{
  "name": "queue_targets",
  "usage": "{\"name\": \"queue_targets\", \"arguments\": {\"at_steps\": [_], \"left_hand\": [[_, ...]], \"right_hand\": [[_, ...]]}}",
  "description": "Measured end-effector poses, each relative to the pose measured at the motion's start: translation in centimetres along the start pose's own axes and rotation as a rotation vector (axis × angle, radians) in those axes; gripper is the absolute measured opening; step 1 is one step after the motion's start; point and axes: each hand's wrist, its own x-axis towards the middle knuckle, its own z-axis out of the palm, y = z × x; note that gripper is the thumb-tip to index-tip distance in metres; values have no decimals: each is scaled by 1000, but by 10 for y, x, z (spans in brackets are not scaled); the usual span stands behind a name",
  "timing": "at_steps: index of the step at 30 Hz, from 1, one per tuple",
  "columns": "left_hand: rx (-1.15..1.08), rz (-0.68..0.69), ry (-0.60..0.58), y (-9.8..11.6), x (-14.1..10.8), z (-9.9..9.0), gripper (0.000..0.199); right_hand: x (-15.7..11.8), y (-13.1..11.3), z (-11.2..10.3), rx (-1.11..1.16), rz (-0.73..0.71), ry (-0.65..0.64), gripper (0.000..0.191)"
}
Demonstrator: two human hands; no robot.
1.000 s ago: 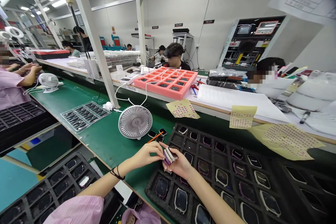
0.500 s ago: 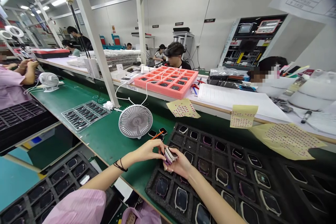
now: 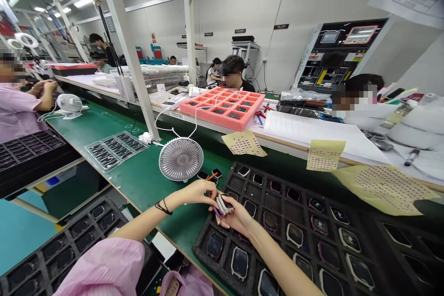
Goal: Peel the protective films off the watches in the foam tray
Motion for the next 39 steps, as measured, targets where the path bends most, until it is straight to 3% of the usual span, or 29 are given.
{"name": "queue_targets", "arguments": {"at_steps": [7,13,18,23,28,33,39], "left_hand": [[147,-246,68,-19,-19,-6,34],[348,-491,165,-25,-45,17,11],[346,-586,163,-25,-44,29,8],[234,-621,192,-29,-39,26,8],[39,-603,303,-25,-37,21,13],[-208,-537,456,1,-24,22,35],[-533,-421,579,30,0,35,38]], "right_hand": [[-4,-4,2,36,3,20,65],[-5,-5,5,38,12,15,72],[-6,-5,5,41,7,27,70],[-6,-5,5,47,-10,38,72],[-6,-5,8,72,-96,87,71],[-6,-7,12,103,-218,194,67],[-6,-9,13,115,-332,290,67]]}}
